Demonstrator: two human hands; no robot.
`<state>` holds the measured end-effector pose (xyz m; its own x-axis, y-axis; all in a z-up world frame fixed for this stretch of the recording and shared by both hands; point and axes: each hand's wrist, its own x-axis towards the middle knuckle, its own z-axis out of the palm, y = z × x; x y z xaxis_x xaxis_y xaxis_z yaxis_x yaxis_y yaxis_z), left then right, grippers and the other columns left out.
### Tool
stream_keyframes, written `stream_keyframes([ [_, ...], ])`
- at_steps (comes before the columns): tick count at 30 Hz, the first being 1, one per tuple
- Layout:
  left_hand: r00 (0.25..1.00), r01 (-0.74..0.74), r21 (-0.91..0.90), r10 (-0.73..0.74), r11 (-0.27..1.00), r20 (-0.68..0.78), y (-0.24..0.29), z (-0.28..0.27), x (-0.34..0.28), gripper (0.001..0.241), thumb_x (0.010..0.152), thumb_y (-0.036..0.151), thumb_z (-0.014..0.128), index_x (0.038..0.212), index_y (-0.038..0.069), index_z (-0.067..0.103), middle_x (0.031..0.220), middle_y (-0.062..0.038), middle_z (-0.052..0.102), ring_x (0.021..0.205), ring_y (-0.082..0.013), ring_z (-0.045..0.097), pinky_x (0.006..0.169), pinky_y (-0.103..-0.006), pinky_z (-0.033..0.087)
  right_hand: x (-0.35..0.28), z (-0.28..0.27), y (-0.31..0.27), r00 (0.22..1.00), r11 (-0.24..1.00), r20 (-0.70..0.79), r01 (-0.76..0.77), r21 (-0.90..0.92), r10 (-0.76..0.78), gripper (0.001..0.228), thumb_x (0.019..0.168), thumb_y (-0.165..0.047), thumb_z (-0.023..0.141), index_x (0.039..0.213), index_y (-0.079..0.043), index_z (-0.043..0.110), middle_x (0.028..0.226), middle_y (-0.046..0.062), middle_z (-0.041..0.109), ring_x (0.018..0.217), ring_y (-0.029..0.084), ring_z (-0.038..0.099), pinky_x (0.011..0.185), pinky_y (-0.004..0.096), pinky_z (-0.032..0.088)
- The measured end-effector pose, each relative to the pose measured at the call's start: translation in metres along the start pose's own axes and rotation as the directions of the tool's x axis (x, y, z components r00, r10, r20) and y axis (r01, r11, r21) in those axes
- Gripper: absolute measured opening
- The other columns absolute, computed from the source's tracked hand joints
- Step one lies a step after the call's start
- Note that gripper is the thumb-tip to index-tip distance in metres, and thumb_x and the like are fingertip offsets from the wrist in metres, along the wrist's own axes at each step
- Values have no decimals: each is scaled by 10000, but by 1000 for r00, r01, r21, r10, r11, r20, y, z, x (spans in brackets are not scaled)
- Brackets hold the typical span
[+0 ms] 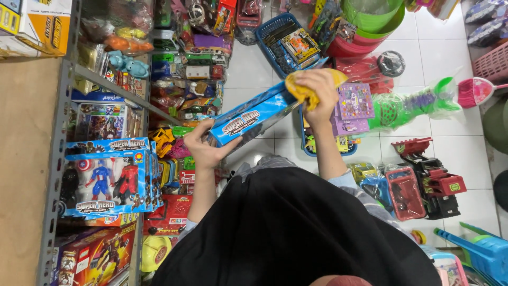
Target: Wiping dust off various toy boxes using a yellow cloth in a retail setting.
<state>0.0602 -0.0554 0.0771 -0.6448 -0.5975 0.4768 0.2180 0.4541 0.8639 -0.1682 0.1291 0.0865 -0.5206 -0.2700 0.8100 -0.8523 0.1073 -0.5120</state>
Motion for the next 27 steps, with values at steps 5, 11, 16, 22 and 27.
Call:
stream_keyframes([
  [5, 1000, -10, 138, 8, 990, 12, 2, 28, 2, 477, 647, 189, 932, 1037, -9, 739, 934, -99, 775, 843, -127, 746, 789, -262, 590, -1, 11, -65, 874, 900, 325, 235, 366, -361, 181, 866, -144, 743, 1035, -85, 771, 1066, 64, 763, 1061, 287, 700, 917, 425, 552],
  [11, 997, -74, 176, 69, 982, 32, 14, 20, 6, 452, 667, 190, 932, 1049, 12, 766, 947, -93, 795, 834, -130, 774, 771, -254, 596, -4, 13, -59, 875, 868, 279, 257, 424, -395, 170, 908, -158, 767, 1066, -94, 778, 1104, 41, 760, 1080, 265, 676, 934, 423, 536],
  [16, 996, -93, 93, 91, 991, 16, 6, -12, 6, 505, 653, 186, 980, 1024, -36, 718, 952, -123, 774, 857, -166, 762, 794, -273, 605, -2, -2, -7, 905, 953, 304, 263, 149, -297, 194, 854, -170, 779, 1047, -174, 806, 1086, -15, 765, 1089, 241, 669, 977, 433, 470],
  [22, 990, -136, 37, 134, 990, 55, 30, -38, 9, 482, 695, 118, 957, 1059, -78, 709, 1052, -185, 770, 973, -217, 774, 880, -308, 626, -9, -16, 46, 934, 994, 341, 111, 22, -112, 228, 813, -101, 821, 1035, -132, 784, 1117, 22, 760, 1130, 265, 657, 1016, 435, 439],
  [27, 987, -154, 47, 152, 987, 52, 31, -41, 8, 474, 704, 101, 950, 1075, -73, 714, 1072, -195, 768, 999, -224, 777, 890, -312, 629, -14, -13, 49, 949, 995, 302, -102, 9, 94, 391, 696, 35, 721, 1070, -74, 751, 1146, 50, 750, 1167, 299, 660, 1050, 418, 496],
])
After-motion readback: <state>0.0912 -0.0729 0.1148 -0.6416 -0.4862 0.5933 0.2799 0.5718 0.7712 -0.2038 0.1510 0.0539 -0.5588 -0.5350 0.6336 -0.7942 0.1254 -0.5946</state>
